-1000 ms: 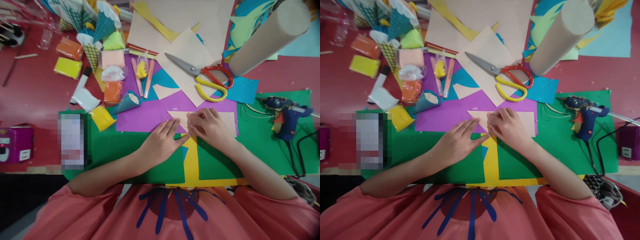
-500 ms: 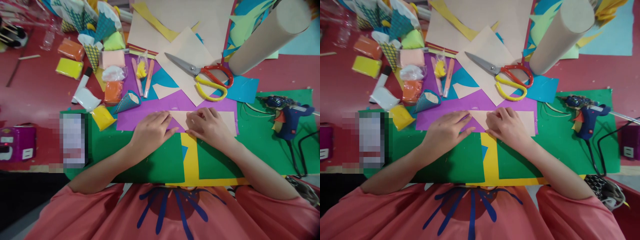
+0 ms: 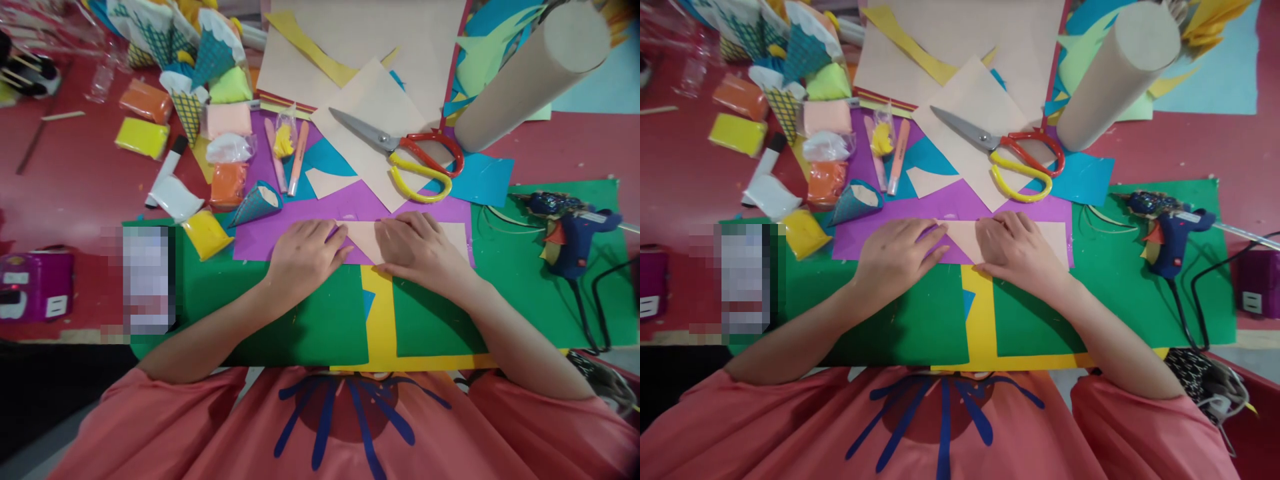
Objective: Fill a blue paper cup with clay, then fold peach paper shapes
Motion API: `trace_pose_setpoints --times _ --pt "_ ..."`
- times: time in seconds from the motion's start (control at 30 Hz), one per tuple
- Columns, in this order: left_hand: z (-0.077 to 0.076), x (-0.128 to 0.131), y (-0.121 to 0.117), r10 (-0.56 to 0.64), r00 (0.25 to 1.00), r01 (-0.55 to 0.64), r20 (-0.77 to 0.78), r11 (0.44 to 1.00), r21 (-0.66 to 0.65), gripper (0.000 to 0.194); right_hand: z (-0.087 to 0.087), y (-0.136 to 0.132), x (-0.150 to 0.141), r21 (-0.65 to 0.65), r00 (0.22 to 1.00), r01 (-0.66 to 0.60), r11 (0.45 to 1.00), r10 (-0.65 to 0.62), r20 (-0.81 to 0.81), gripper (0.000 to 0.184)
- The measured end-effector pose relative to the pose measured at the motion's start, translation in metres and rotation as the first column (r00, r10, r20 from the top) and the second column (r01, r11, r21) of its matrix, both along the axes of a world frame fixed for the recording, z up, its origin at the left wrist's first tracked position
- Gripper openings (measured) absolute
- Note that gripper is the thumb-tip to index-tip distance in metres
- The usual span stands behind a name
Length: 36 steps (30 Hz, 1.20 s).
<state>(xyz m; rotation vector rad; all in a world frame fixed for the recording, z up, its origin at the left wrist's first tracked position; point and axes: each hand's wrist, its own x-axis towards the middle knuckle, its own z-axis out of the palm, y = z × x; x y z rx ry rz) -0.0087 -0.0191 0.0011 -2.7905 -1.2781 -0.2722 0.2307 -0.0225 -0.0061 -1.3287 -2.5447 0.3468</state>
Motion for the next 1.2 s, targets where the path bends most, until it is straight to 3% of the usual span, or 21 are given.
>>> trace_pose_setpoints --times 0.2,0.4,0.5,0.6,0.67,0.73,0.8,0.83,0.93,1.0,1.1,1.2 --pt "-0.019 0.003 0.007 0.042 0.999 -0.042 0.008 0.999 -0.035 0.039 -0.001 0.004 0.006 0.068 0.986 0.151 0.986 -0.155 0.064 0.035" --pt "-0.029 0.007 0.010 -0.002 0.991 0.017 0.132 0.994 -0.108 0.058 -0.010 0.007 0.008 0.033 0.990 0.140 0.990 -0.139 -0.030 0.015" --pt "-0.021 0.011 0.010 0.024 0.984 0.025 0.179 0.963 -0.269 0.045 -0.001 0.009 0.007 0.046 0.994 0.070 0.996 -0.066 -0.084 0.019" --pt "-0.012 0.013 0.009 0.126 0.950 0.052 0.285 0.838 -0.543 0.022 0.015 0.004 0.007 0.178 0.990 0.089 0.980 -0.068 -0.120 0.020" --pt "-0.009 0.014 0.008 0.307 0.845 0.071 0.438 0.748 -0.660 0.015 0.023 -0.002 0.007 0.312 0.971 0.215 0.925 -0.167 -0.173 0.018" --pt "-0.009 0.015 0.008 0.508 0.624 0.106 0.594 0.698 -0.708 0.014 0.025 -0.009 0.008 0.355 0.920 0.381 0.854 -0.313 -0.235 0.032" --pt "-0.011 0.018 0.007 0.632 0.400 0.184 0.663 0.653 -0.734 0.017 0.021 -0.013 0.007 0.296 0.870 0.475 0.828 -0.394 -0.295 0.047" --pt "-0.013 0.020 0.006 0.668 0.334 0.244 0.665 0.620 -0.745 0.019 0.017 -0.013 0.005 0.233 0.860 0.475 0.849 -0.391 -0.328 0.052" --pt "-0.020 0.028 0.001 0.714 0.281 0.393 0.641 0.524 -0.756 0.035 0.005 -0.012 -0.005 -0.058 0.840 0.294 0.954 -0.287 -0.460 0.056" --pt "-0.025 0.032 -0.004 0.720 0.280 0.436 0.635 0.494 -0.752 0.044 0.000 -0.008 -0.014 -0.220 0.774 0.147 0.964 -0.251 -0.581 0.049" --pt "-0.029 0.033 -0.007 0.730 0.266 0.475 0.630 0.469 -0.744 0.052 0.000 -0.004 -0.024 -0.297 0.644 0.104 0.949 -0.292 -0.707 0.039" --pt "-0.031 0.029 -0.004 0.728 0.261 0.507 0.634 0.456 -0.732 0.059 0.002 -0.001 -0.028 -0.313 0.629 0.124 0.942 -0.319 -0.709 0.032"
